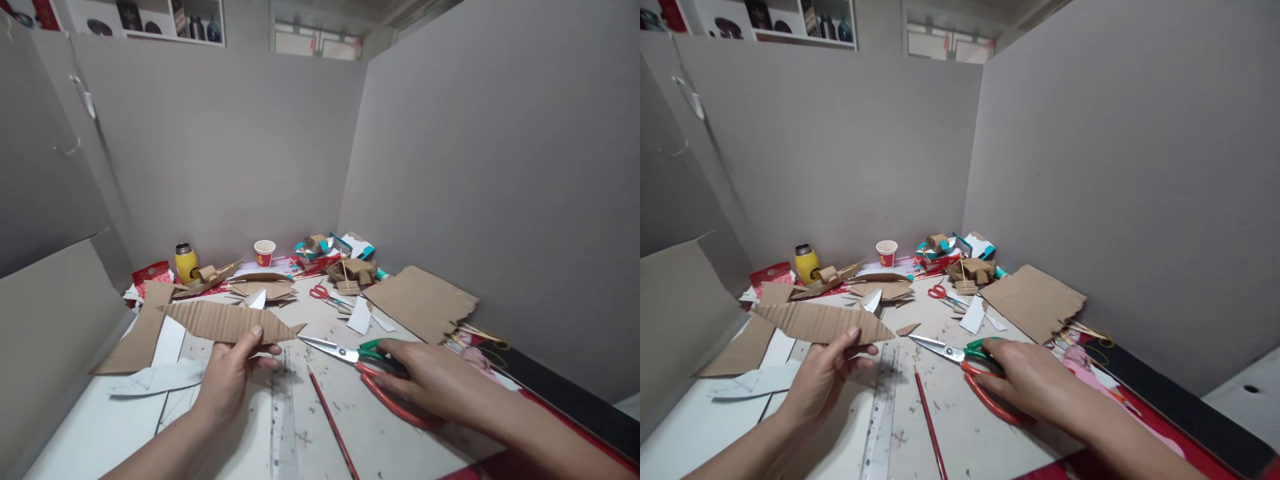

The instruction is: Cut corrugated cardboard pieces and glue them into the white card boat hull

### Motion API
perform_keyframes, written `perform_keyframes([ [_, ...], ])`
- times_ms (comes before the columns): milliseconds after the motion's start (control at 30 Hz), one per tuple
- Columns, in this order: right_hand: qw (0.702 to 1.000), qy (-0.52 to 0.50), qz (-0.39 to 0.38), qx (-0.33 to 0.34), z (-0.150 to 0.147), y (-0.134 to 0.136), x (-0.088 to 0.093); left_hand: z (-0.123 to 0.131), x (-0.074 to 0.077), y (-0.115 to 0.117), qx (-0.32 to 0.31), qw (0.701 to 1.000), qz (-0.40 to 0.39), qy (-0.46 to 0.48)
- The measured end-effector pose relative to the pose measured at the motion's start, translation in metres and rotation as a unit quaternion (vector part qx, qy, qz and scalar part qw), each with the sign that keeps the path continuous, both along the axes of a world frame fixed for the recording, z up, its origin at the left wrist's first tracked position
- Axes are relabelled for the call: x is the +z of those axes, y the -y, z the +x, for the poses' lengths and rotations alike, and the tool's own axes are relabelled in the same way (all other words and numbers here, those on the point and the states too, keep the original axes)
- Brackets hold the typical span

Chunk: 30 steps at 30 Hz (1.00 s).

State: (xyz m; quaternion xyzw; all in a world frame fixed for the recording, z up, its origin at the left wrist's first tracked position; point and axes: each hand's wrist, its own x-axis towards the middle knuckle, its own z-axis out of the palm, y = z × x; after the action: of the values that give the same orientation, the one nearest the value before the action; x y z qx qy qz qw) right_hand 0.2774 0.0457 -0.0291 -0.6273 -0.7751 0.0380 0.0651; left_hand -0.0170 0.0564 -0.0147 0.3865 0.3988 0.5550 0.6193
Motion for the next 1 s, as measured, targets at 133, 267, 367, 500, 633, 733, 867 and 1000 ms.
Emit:
perform_keyframes([
  [133,0.983,-0.173,0.057,0.03,-0.024,0.007,0.017,0.002,0.0,0.004,-0.011,1.0,0.019,-0.009],
  [267,0.885,-0.446,-0.066,0.118,-0.076,0.014,0.032,0.009,0.002,0.017,-0.053,0.997,0.037,-0.039],
  [367,0.813,-0.552,-0.133,0.127,-0.104,0.011,0.037,0.012,0.005,0.023,-0.078,0.992,0.051,-0.083],
  [500,0.823,-0.544,-0.128,0.103,-0.104,0.005,0.049,0.003,0.009,0.014,0.009,0.988,0.084,-0.131],
  [633,0.866,-0.482,-0.109,0.07,-0.09,0.002,0.059,-0.01,0.005,0.0,0.097,0.969,0.133,-0.185],
  [733,0.902,-0.424,-0.044,0.071,-0.088,-0.003,0.054,-0.015,-0.005,-0.005,0.121,0.909,0.242,-0.318],
  [867,0.938,-0.324,0.091,0.082,-0.092,-0.013,0.041,-0.019,-0.017,-0.009,0.137,0.839,0.338,-0.404],
  [1000,0.908,-0.386,0.129,0.095,-0.094,-0.02,0.043,-0.019,-0.015,-0.01,0.12,0.845,0.297,-0.428],
])
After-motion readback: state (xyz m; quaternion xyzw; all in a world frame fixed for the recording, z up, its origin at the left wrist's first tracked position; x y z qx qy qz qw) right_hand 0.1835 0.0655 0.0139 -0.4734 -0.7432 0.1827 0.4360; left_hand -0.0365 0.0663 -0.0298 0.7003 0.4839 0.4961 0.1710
